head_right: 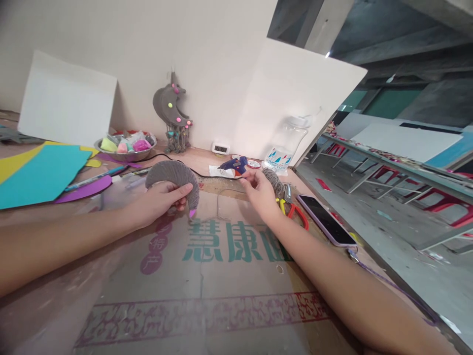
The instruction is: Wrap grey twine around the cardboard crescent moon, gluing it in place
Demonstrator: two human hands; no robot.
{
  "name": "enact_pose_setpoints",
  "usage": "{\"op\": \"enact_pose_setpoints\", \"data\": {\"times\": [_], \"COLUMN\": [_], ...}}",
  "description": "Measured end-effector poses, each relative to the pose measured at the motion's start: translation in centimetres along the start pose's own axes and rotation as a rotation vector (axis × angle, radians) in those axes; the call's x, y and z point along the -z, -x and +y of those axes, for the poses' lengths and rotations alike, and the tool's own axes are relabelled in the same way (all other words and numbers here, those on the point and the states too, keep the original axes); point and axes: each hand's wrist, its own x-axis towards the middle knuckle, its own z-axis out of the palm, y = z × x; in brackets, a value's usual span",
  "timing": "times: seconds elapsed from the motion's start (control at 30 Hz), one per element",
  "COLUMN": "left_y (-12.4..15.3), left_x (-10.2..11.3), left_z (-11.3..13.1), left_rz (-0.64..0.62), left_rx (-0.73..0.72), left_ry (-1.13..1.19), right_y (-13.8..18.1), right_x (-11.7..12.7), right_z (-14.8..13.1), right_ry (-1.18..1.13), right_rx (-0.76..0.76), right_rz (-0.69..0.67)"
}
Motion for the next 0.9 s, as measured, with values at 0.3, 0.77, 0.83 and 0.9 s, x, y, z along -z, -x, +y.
{"op": "enact_pose_setpoints", "data": {"times": [0.3,0.77,0.83,0.9], "left_y": [-0.3,-0.7,-0.7,-0.7], "left_x": [0.0,0.2,0.2,0.2], "left_z": [-0.6,-1.3,-1.4,-1.4], "left_rz": [-0.022,-0.045,-0.035,-0.017], "left_rx": [0.010,-0.057,-0.059,-0.051], "left_ry": [0.008,-0.058,-0.046,-0.032], "right_y": [-5.5,-6.6,-6.1,-4.9], "right_x": [0.8,-0.8,-0.4,0.1], "right_z": [2.4,2.2,1.5,0.4], "right_ry": [0.458,0.622,0.500,0.262], "right_rx": [-0.072,0.023,0.032,0.031], "right_rz": [-0.177,-0.127,-0.146,-0.183]}}
